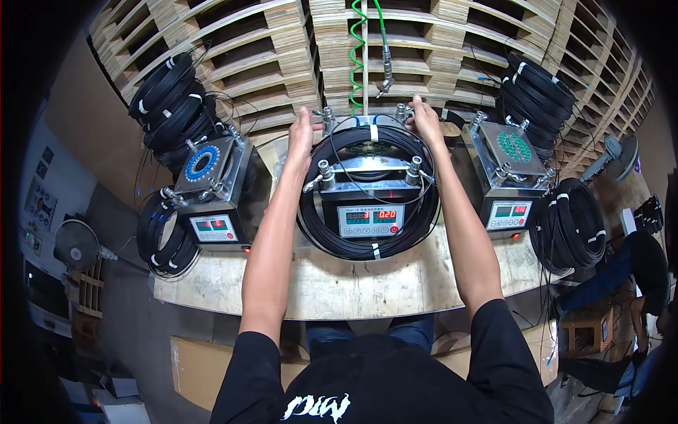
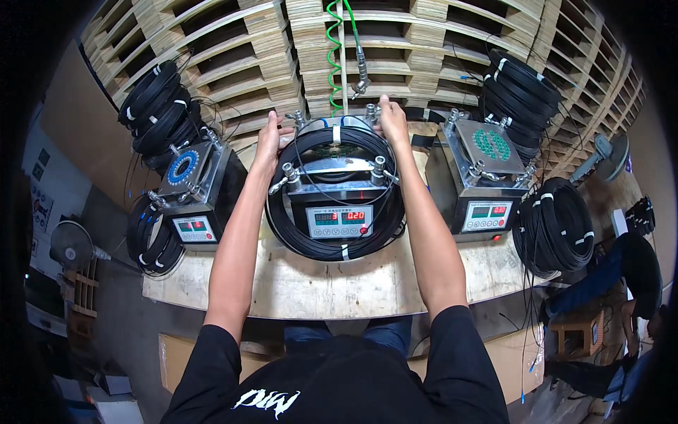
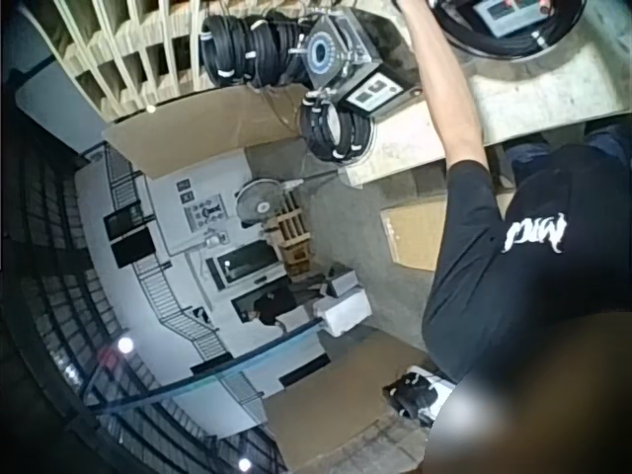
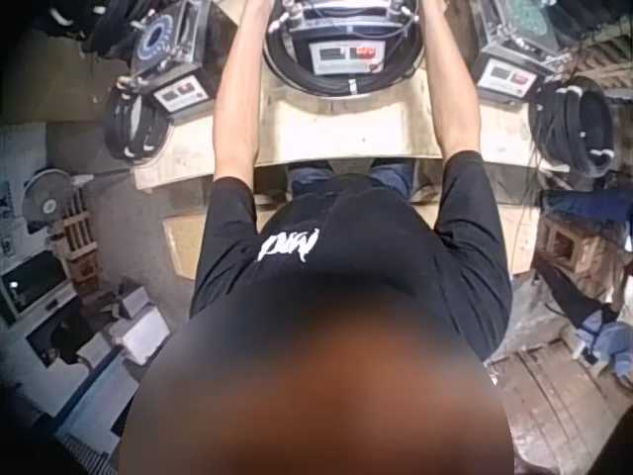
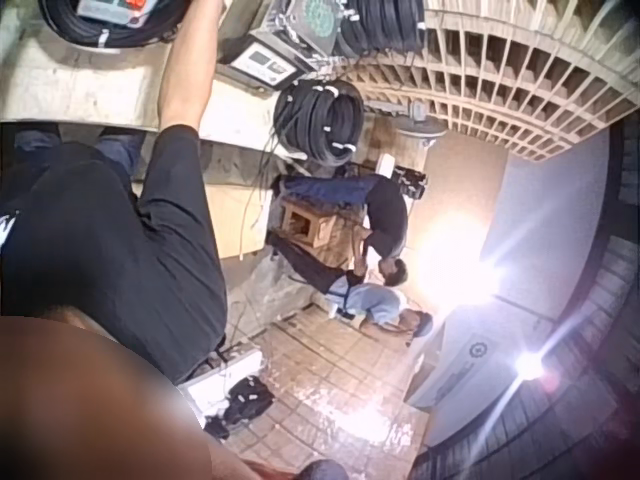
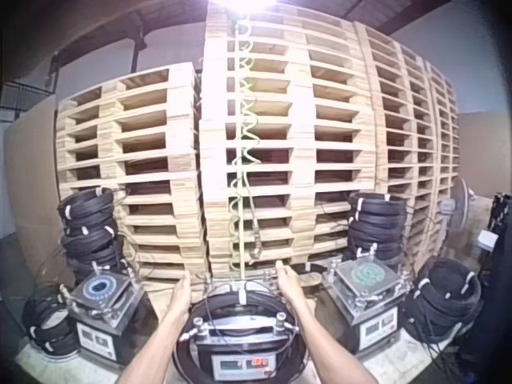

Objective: Unwinding a coil of black cable and loading it into a processing machine on a factory floor.

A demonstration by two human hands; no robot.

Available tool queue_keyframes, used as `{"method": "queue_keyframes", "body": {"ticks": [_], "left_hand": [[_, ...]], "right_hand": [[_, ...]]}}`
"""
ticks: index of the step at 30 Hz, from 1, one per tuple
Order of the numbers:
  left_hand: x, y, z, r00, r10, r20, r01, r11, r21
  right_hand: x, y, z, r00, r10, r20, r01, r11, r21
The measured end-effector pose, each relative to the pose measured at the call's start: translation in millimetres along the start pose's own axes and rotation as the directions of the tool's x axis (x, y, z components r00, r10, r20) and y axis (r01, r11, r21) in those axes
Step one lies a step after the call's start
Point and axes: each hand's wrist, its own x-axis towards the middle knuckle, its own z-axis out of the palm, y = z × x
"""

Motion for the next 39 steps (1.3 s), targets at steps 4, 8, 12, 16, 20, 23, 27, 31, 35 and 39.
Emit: {"method": "queue_keyframes", "body": {"ticks": [4, 8, 12, 16, 20, 23, 27, 31, 35, 39], "left_hand": [[-17.1, 10.1, -2.0, 0.995, -0.062, -0.074, 0.051, 0.988, -0.143], [-22.8, 15.5, -0.3, 0.989, -0.096, -0.112, 0.074, 0.98, -0.186], [-30.1, 23.3, -2.0, 0.999, -0.04, 0.018, 0.043, 0.977, -0.209], [-22.3, 21.7, -2.2, 0.998, -0.007, 0.064, 0.013, 0.996, -0.089], [-14.3, 13.1, 1.2, 0.999, -0.019, -0.027, 0.018, 0.999, -0.044], [-10.4, 9.0, -8.0, 0.998, -0.062, -0.03, 0.063, 0.996, 0.055], [-12.4, 5.3, -7.5, 0.994, -0.044, -0.101, 0.04, 0.998, -0.046], [-34.2, 23.7, -2.9, 1.0, 0.003, 0.023, 0.002, 0.98, -0.199], [-33.0, 28.9, -4.5, 0.965, 0.028, 0.26, 0.024, 0.981, -0.192], [-30.9, 27.1, -6.8, 0.968, -0.006, 0.252, 0.051, 0.983, -0.174]], "right_hand": [[-3.8, 2.1, 2.8, 0.996, -0.013, 0.089, 0.015, 1.0, -0.024], [-7.0, 1.6, -1.8, 0.993, 0.064, 0.102, -0.068, 0.997, 0.035], [-19.2, -6.5, -3.3, 0.986, 0.162, 0.038, -0.165, 0.98, 0.112], [-21.5, -9.3, -3.6, 0.986, 0.167, 0.001, -0.167, 0.981, 0.098], [-12.0, -3.7, -6.7, 0.997, 0.082, 0.014, -0.081, 0.994, -0.068], [-11.8, -4.8, -7.7, 0.986, 0.106, 0.13, -0.089, 0.987, -0.132], [-12.3, -5.0, -5.6, 0.973, 0.173, 0.154, -0.178, 0.984, 0.023], [-22.1, -11.5, -4.2, 0.985, 0.112, 0.131, -0.12, 0.992, 0.051], [-21.5, -13.4, -8.2, 0.989, 0.061, 0.133, -0.068, 0.997, 0.048], [-22.0, -14.5, -4.9, 0.998, 0.022, 0.067, -0.025, 0.999, 0.047]]}}
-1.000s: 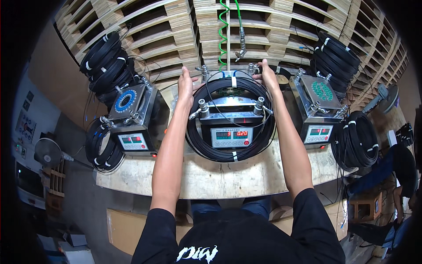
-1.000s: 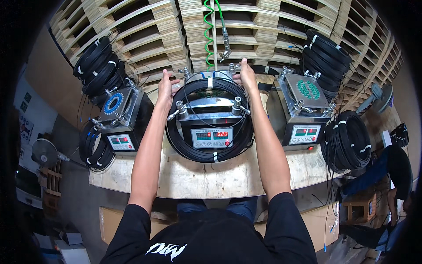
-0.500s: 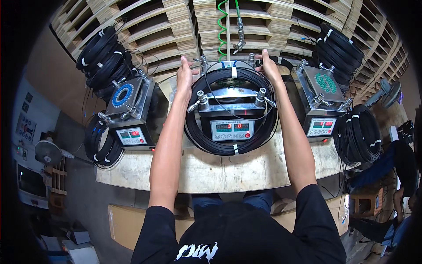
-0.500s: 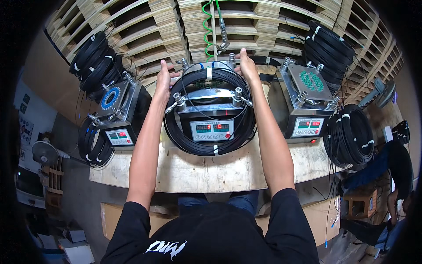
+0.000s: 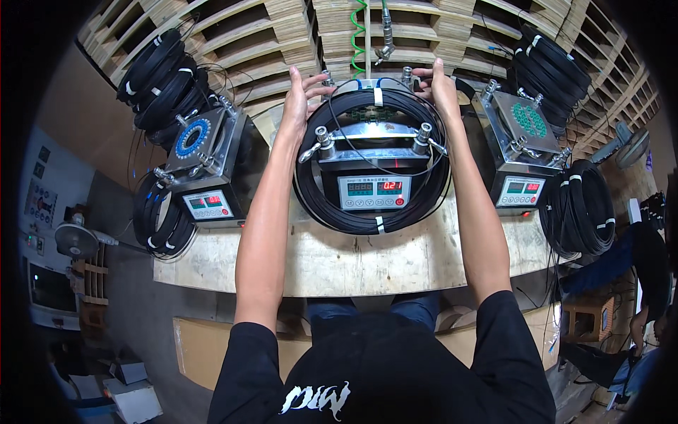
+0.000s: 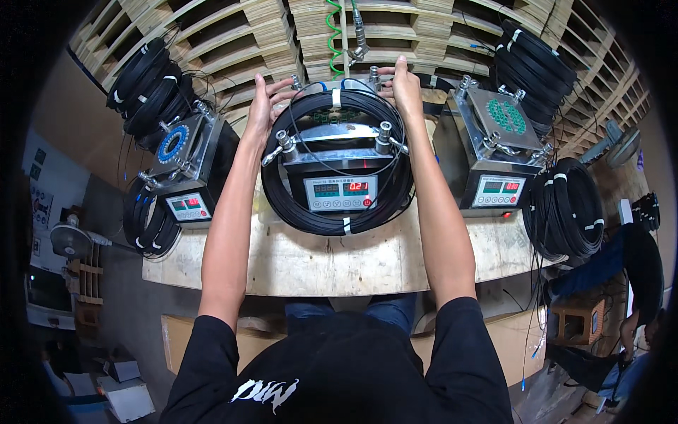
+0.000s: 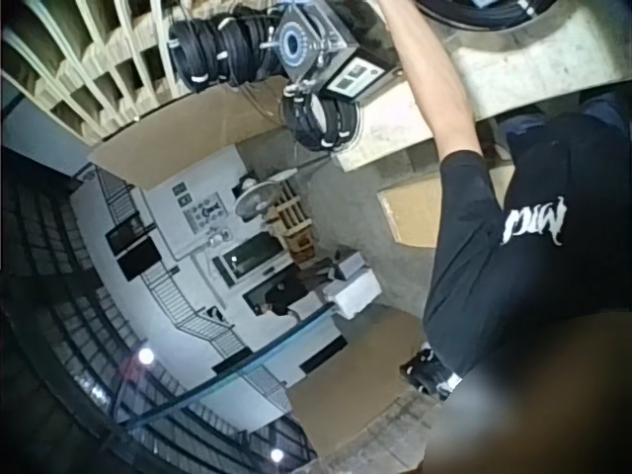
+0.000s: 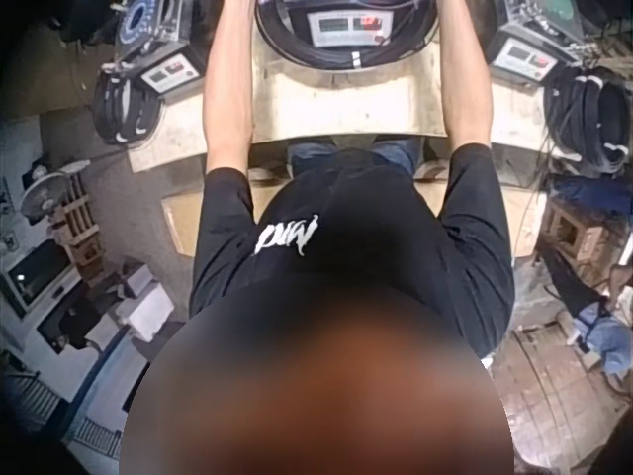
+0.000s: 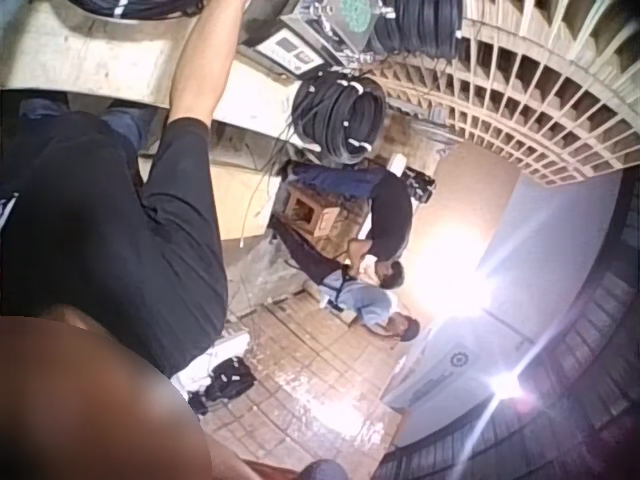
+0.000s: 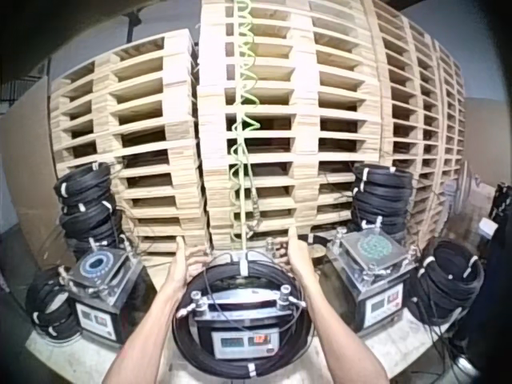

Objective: Unwinding a coil of black cable and loading it into a processing machine on a factory floor.

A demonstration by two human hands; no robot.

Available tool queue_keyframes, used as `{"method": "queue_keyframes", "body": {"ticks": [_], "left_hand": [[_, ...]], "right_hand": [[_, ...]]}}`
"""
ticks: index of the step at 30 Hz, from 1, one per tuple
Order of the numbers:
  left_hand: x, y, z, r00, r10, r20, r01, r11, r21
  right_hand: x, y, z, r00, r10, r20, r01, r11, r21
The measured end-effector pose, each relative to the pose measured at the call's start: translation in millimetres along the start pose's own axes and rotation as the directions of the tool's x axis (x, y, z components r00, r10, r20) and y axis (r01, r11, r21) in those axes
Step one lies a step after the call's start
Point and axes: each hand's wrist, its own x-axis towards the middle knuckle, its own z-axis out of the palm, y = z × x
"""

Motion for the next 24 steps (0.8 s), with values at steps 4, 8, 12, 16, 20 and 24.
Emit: {"method": "queue_keyframes", "body": {"ticks": [4, 8, 12, 16, 20, 24], "left_hand": [[6.6, -6.7, -3.0, 0.998, 0.017, -0.06, -0.012, 0.997, 0.073], [4.5, -10.5, -3.5, 0.989, 0.012, -0.144, -0.002, 0.998, 0.065], [-1.0, -10.0, -3.9, 0.976, 0.044, -0.216, -0.057, 0.997, -0.057], [0.2, -5.8, 1.2, 0.994, 0.064, -0.089, -0.069, 0.997, -0.047], [2.2, -5.1, -1.4, 0.996, 0.052, -0.073, -0.053, 0.999, -0.011], [8.2, -11.5, -2.7, 0.982, 0.085, -0.17, -0.071, 0.994, 0.086]], "right_hand": [[-1.0, -0.3, -1.6, 0.999, -0.005, -0.035, 0.005, 1.0, -0.006], [-7.9, -5.8, -5.8, 0.99, 0.1, 0.097, -0.101, 0.995, 0.006], [-25.6, -14.4, -3.8, 0.984, 0.135, 0.113, -0.147, 0.982, 0.114], [-23.8, -7.5, -7.8, 0.997, 0.078, -0.018, -0.077, 0.995, 0.068], [-20.7, 0.2, -7.9, 0.987, 0.053, -0.149, -0.06, 0.997, -0.046], [-13.6, 6.9, -10.7, 0.995, -0.022, -0.1, 0.014, 0.996, -0.089]]}}
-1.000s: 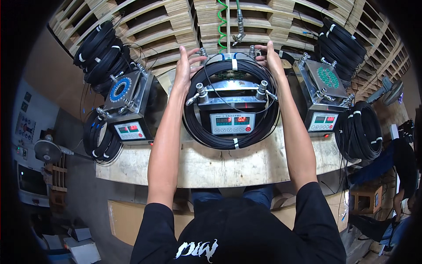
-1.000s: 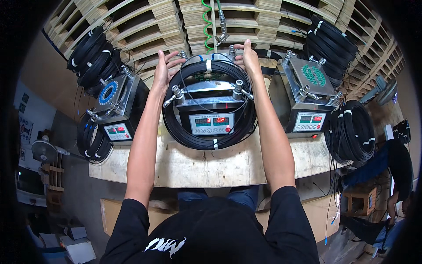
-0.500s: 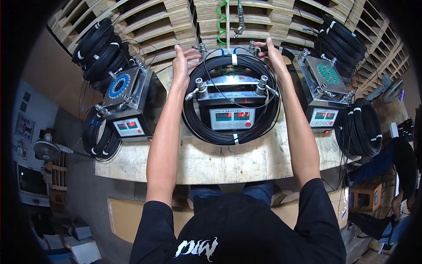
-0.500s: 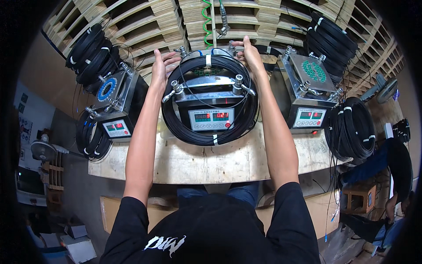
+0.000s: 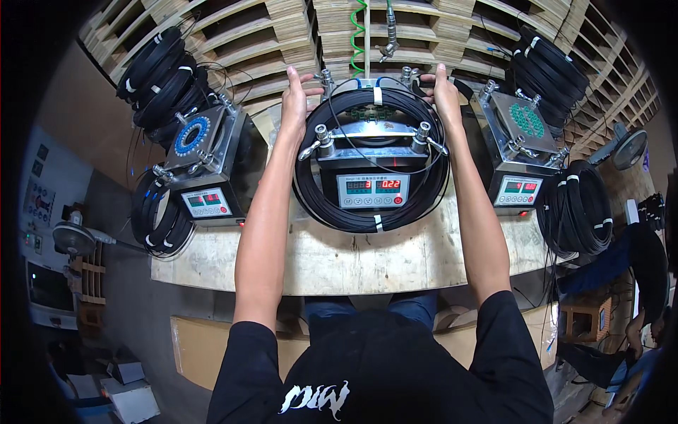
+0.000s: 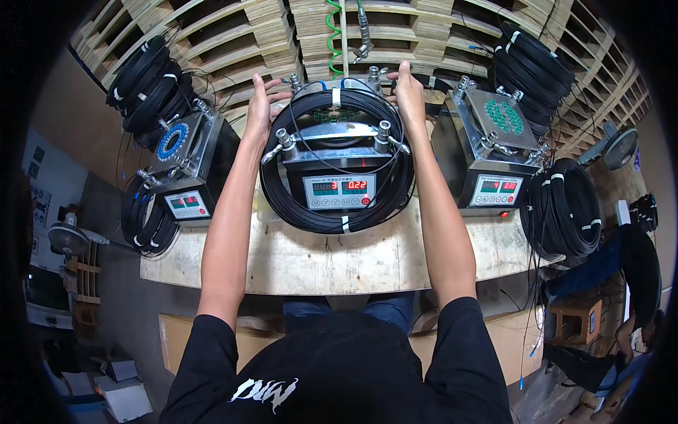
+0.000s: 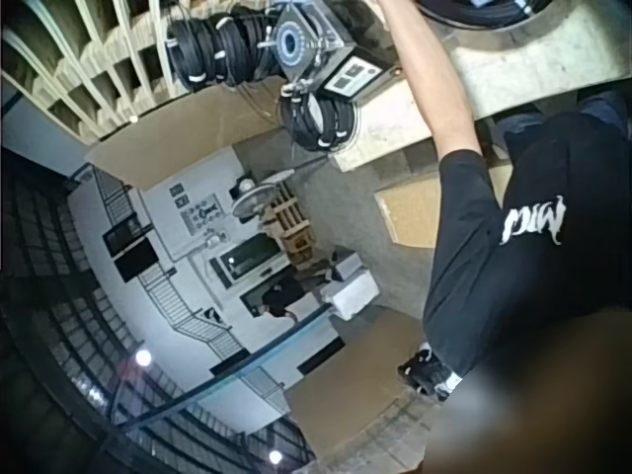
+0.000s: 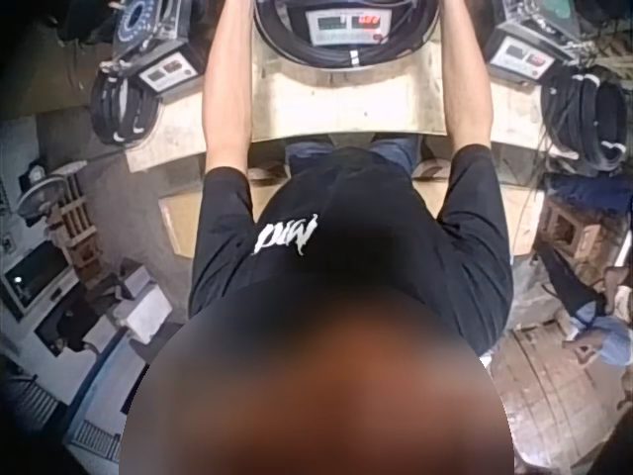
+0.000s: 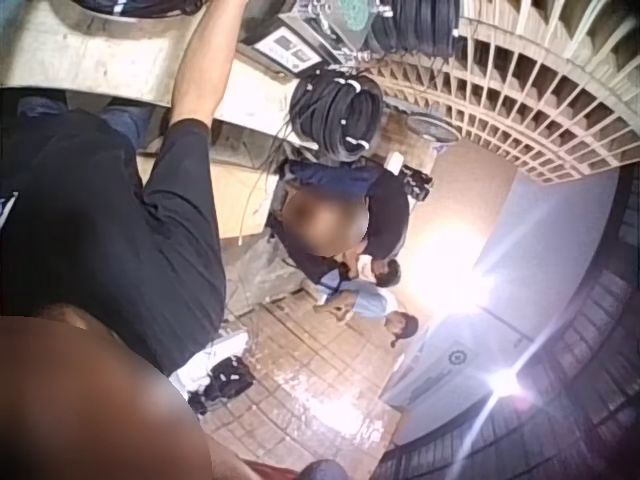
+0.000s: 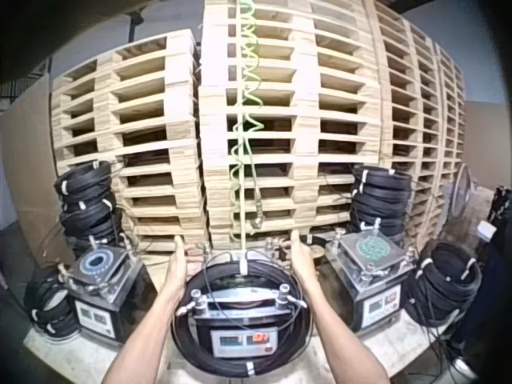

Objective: Unwinding a coil of black cable and loading it into a processing machine on a factory floor.

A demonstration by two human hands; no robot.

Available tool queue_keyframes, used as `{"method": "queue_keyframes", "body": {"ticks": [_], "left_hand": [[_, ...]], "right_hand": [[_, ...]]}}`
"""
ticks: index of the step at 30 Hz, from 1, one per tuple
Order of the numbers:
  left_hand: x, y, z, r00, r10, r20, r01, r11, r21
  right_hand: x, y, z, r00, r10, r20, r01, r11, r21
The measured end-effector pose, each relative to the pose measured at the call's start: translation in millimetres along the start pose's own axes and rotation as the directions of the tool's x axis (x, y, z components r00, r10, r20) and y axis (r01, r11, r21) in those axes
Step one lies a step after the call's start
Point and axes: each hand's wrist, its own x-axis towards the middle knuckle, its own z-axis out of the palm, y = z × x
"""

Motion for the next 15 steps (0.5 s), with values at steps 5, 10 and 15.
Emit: {"method": "queue_keyframes", "body": {"ticks": [5, 10, 15], "left_hand": [[-3.2, -0.5, 1.4, 0.994, -0.013, -0.109, 0.021, 0.997, 0.07], [0.0, -3.5, -4.2, 0.993, 0.037, -0.116, -0.029, 0.997, 0.072], [-15.2, 11.1, 12.8, 0.999, 0.012, 0.04, -0.012, 1.0, -0.001]], "right_hand": [[3.9, 3.2, 0.5, 0.989, 0.04, 0.14, -0.058, 0.99, 0.125], [-0.9, 0.1, 2.8, 0.995, 0.029, 0.095, -0.042, 0.99, 0.132], [4.1, 9.3, 0.1, 0.992, -0.125, -0.016, 0.126, 0.991, 0.035]]}}
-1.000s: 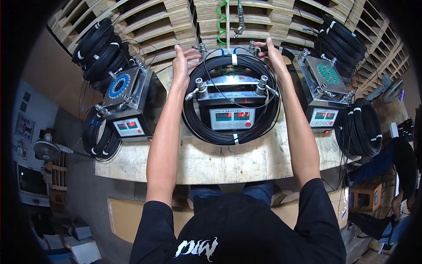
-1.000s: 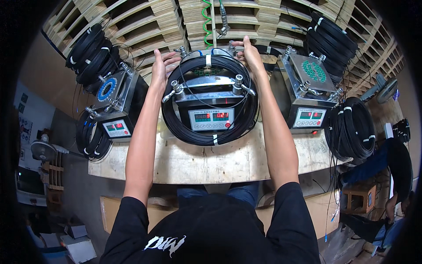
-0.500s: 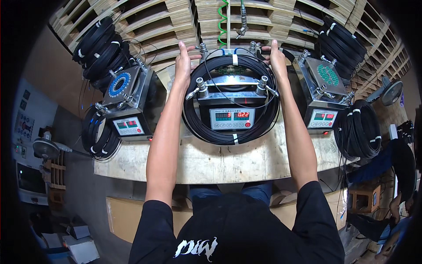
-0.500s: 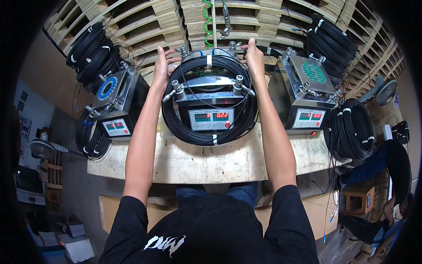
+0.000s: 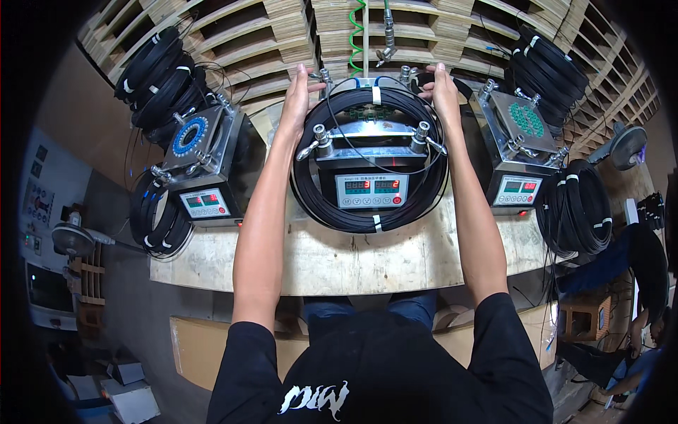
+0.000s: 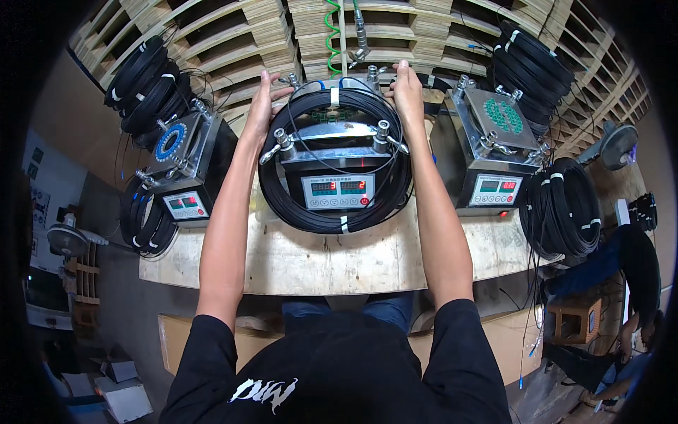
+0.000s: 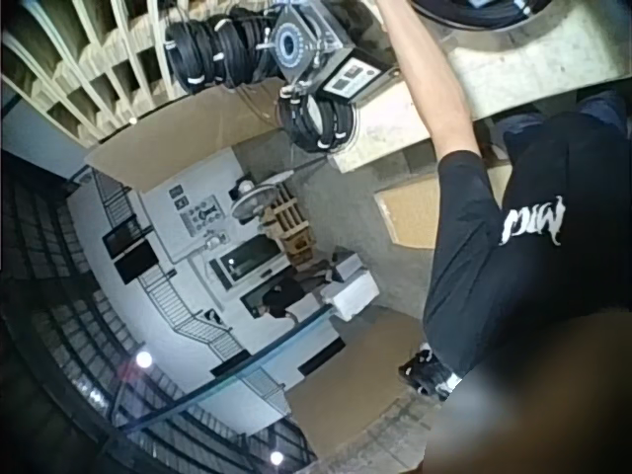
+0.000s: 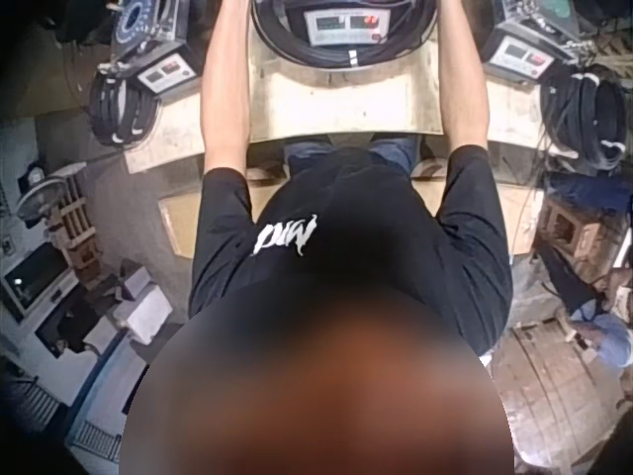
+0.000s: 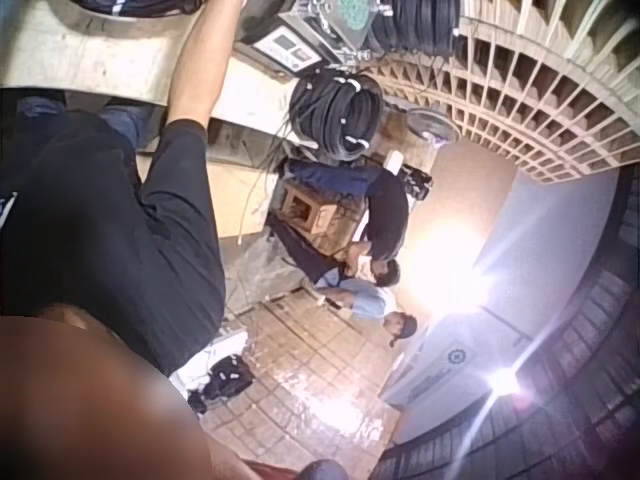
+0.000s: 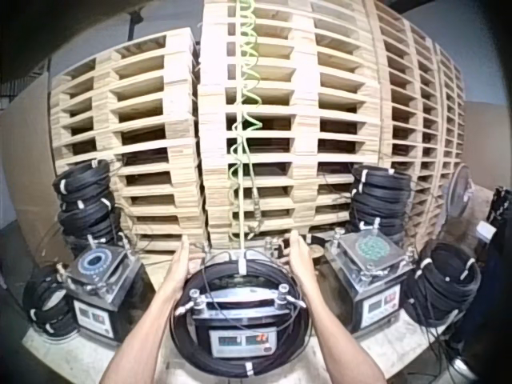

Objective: Unwinding a coil of black cable and loading it into a processing machine on a factory floor.

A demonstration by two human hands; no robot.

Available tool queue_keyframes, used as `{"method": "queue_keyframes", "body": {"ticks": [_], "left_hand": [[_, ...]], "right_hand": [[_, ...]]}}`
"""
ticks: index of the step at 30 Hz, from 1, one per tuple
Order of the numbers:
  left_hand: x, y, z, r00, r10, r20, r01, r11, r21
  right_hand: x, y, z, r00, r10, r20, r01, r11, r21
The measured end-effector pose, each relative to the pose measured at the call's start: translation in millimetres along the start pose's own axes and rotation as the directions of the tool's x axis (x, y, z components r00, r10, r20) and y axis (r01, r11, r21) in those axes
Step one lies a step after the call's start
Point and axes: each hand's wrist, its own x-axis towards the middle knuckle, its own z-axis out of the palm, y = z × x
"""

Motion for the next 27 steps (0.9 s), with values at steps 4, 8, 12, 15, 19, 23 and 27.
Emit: {"method": "queue_keyframes", "body": {"ticks": [4, 8, 12, 15, 19, 23, 27], "left_hand": [[5.7, -6.6, -8.6, 0.99, 0.138, -0.004, -0.136, 0.982, 0.129], [5.9, -10.1, -6.7, 0.978, 0.203, -0.058, -0.187, 0.961, 0.202], [2.0, -7.9, -9.3, 0.984, 0.157, -0.084, -0.14, 0.975, 0.174], [2.6, -9.3, -12.3, 0.983, 0.173, -0.063, -0.164, 0.978, 0.128], [-2.4, -0.6, -1.7, 0.986, 0.151, 0.073, -0.155, 0.986, 0.054], [-1.8, 0.1, -4.9, 0.988, 0.118, 0.097, -0.128, 0.987, 0.101], [6.0, -10.4, -7.8, 0.988, 0.154, 0.001, -0.152, 0.976, 0.155]], "right_hand": [[2.3, -2.7, 7.1, 0.998, -0.052, 0.039, 0.054, 0.997, -0.047], [6.0, 0.0, 1.9, 0.989, -0.093, 0.118, 0.095, 0.995, -0.01], [-6.8, -8.8, 2.4, 0.984, -0.02, 0.175, 0.007, 0.997, 0.075], [-17.4, -20.0, 5.3, 0.987, 0.02, 0.159, -0.039, 0.992, 0.119], [-17.0, -18.6, 0.2, 0.992, 0.033, 0.119, -0.049, 0.989, 0.141], [-18.2, -21.2, 2.7, 0.998, -0.002, 0.066, 0.0, 0.999, 0.033], [-13.8, -15.5, 2.8, 0.997, -0.012, 0.08, 0.013, 1.0, -0.006]]}}
